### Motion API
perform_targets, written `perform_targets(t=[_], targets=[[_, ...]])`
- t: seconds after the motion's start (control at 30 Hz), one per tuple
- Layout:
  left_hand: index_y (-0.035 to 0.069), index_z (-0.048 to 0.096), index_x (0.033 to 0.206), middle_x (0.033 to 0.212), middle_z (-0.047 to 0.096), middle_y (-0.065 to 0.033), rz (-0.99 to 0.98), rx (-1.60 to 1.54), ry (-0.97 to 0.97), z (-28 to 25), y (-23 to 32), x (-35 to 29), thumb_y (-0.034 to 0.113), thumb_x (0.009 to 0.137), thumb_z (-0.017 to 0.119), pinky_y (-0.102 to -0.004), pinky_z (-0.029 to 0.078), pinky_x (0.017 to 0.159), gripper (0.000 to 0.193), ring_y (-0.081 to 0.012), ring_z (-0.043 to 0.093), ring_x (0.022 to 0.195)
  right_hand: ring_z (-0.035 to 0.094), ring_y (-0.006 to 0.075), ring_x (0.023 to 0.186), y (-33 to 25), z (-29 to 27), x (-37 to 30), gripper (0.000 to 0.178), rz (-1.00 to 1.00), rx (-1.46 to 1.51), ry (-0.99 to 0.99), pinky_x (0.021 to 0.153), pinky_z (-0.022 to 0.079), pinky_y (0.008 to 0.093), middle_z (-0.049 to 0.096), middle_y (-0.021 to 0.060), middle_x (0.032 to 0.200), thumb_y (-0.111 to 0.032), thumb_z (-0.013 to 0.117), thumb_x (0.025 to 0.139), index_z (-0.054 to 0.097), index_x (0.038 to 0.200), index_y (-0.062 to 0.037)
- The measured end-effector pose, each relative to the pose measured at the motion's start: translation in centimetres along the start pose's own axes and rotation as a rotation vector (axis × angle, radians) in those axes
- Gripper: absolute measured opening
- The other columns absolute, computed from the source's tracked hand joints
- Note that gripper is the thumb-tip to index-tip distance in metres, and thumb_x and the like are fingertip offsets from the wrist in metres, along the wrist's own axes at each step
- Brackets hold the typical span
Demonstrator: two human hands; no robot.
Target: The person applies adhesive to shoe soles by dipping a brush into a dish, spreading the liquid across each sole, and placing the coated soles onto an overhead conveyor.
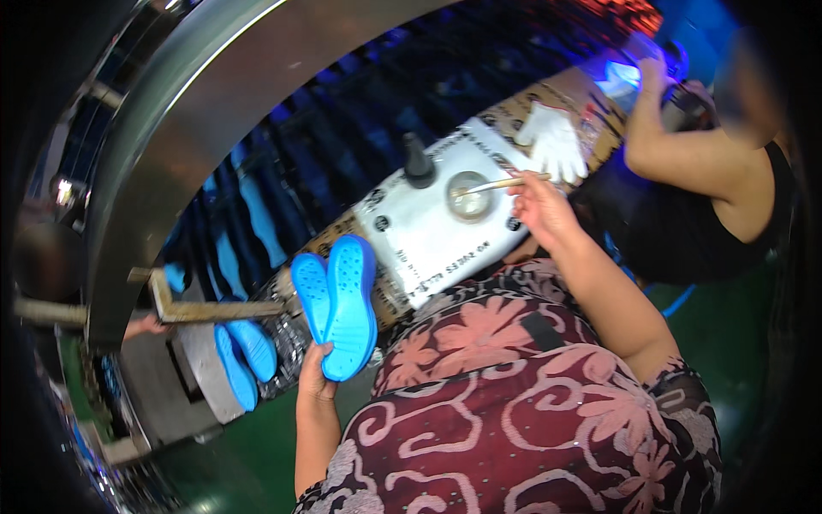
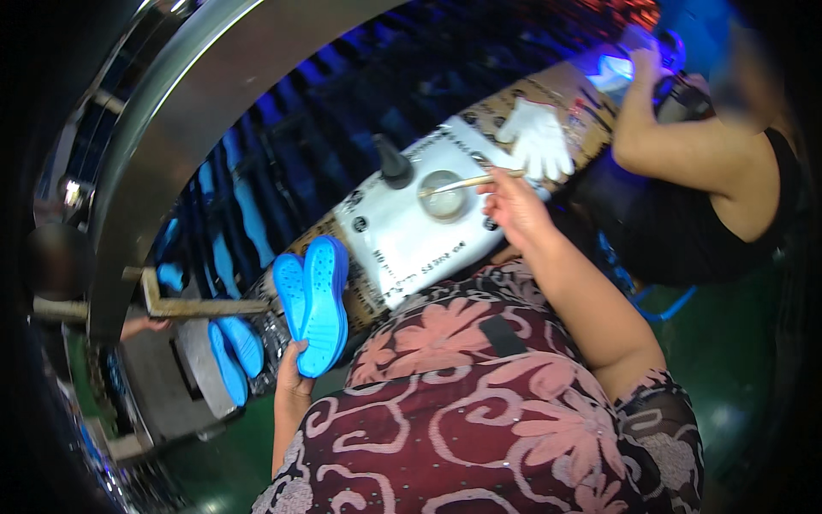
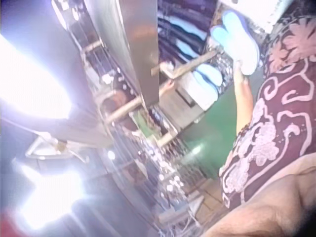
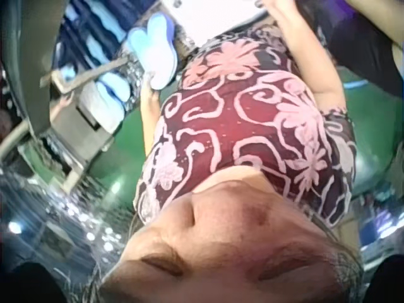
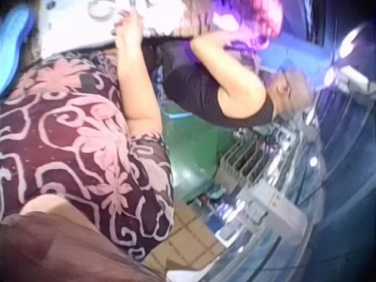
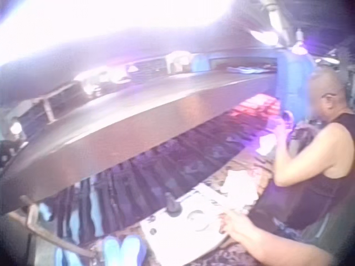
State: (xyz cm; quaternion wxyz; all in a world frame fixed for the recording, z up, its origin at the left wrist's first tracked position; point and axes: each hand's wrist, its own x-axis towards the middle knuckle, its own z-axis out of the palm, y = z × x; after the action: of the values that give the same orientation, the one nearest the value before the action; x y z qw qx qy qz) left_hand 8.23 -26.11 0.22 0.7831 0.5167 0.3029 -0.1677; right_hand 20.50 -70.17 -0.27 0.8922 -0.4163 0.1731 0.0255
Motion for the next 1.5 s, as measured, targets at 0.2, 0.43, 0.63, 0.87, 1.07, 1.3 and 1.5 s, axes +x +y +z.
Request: perform_targets(t=[0.2, 0.43, 0.63, 0.87, 1.07, 1.3, 1.5], targets=[[-0.007, 0.038, 0.131, 0.113, 0.051, -0.0183, 0.815, 1.247, 0.489, 1.9, -1.7, 4.4, 0.014, 0.073, 0.068, -0.0399, 0.045, 0.086, 0.068, -0.0301, 0.057, 0.093, 0.050, 0.0085, 0.063, -2.3, 0.6, -2.3, 0.016, -0.055, -0.165, 0.022, 0.063, 0.044, 0.0236, 0.055, 0.0029, 0.076, -0.022, 0.053, 0.091, 0.055, 0.094, -0.0072], [-0.007, 0.039, 0.130, 0.114, 0.053, -0.0268, 0.546, 1.469, 0.170, 5.2, 0.2, 3.7, 0.025, 0.069, 0.075, -0.0393, 0.042, 0.093, 0.078, -0.0353, 0.053, 0.106, 0.050, 0.0097, 0.071, -3.4, 1.4, -2.8, 0.027, -0.057, -0.336, -0.076, 0.070, 0.043, 0.0236, 0.060, 0.0069, 0.084, -0.022, 0.045, 0.092, 0.060, 0.100, -0.0007], [-0.009, 0.047, 0.119, 0.105, 0.061, -0.0168, 0.065, 0.725, -0.050, 6.2, 1.9, 3.8, 0.020, 0.078, 0.068, -0.0333, 0.049, 0.082, 0.055, -0.0237, 0.062, 0.091, 0.052, 0.0097, 0.073, -2.7, 1.5, -1.3, 0.019, -0.271, -0.679, -0.077, 0.070, 0.043, 0.0239, 0.061, 0.0030, 0.083, -0.018, 0.055, 0.089, 0.061, 0.092, -0.0008], [0.002, 0.050, 0.104, 0.077, 0.061, -0.0075, -0.207, -0.084, -0.162, 7.2, 0.8, 3.1, 0.016, 0.075, 0.066, -0.0230, 0.040, 0.035, 0.036, -0.0144, 0.055, 0.048, 0.058, 0.0215, 0.073, -2.3, 3.9, -0.1, 0.016, -0.458, -1.267, -0.173, 0.070, 0.045, 0.0317, 0.062, 0.0109, 0.077, -0.019, 0.060, 0.083, 0.061, 0.084, -0.0035], [0.001, 0.052, 0.095, 0.065, 0.059, -0.0090, -0.261, -0.100, -0.215, 7.7, 0.4, 3.3, 0.022, 0.077, 0.064, -0.0241, 0.037, 0.037, 0.031, -0.0153, 0.047, 0.038, 0.058, 0.0217, 0.069, -1.4, 3.4, 0.8, 0.014, -0.544, -1.378, -0.187, 0.069, 0.045, 0.0306, 0.062, 0.0100, 0.074, -0.017, 0.061, 0.082, 0.062, 0.083, -0.0032], [0.001, 0.050, 0.100, 0.071, 0.058, -0.0091, -0.233, -0.056, -0.236, 7.5, 0.5, 3.9, 0.025, 0.082, 0.058, -0.0253, 0.038, 0.039, 0.031, -0.0165, 0.048, 0.042, 0.061, 0.0211, 0.073, -2.6, 3.9, -0.1, 0.017, -0.469, -1.041, -0.086, 0.069, 0.046, 0.0296, 0.065, 0.0099, 0.079, -0.021, 0.061, 0.083, 0.064, 0.083, -0.0046], [0.000, 0.040, 0.118, 0.094, 0.060, -0.0137, 0.248, 0.290, -0.172, 12.8, 1.1, 1.2, 0.012, 0.088, 0.053, -0.0256, 0.050, 0.051, 0.035, -0.0179, 0.060, 0.063, 0.059, 0.0128, 0.074, -2.3, 3.2, -0.6, 0.017, -0.406, -0.938, -0.044, 0.071, 0.045, 0.0255, 0.065, 0.0051, 0.080, -0.019, 0.060, 0.087, 0.066, 0.089, -0.0039]])
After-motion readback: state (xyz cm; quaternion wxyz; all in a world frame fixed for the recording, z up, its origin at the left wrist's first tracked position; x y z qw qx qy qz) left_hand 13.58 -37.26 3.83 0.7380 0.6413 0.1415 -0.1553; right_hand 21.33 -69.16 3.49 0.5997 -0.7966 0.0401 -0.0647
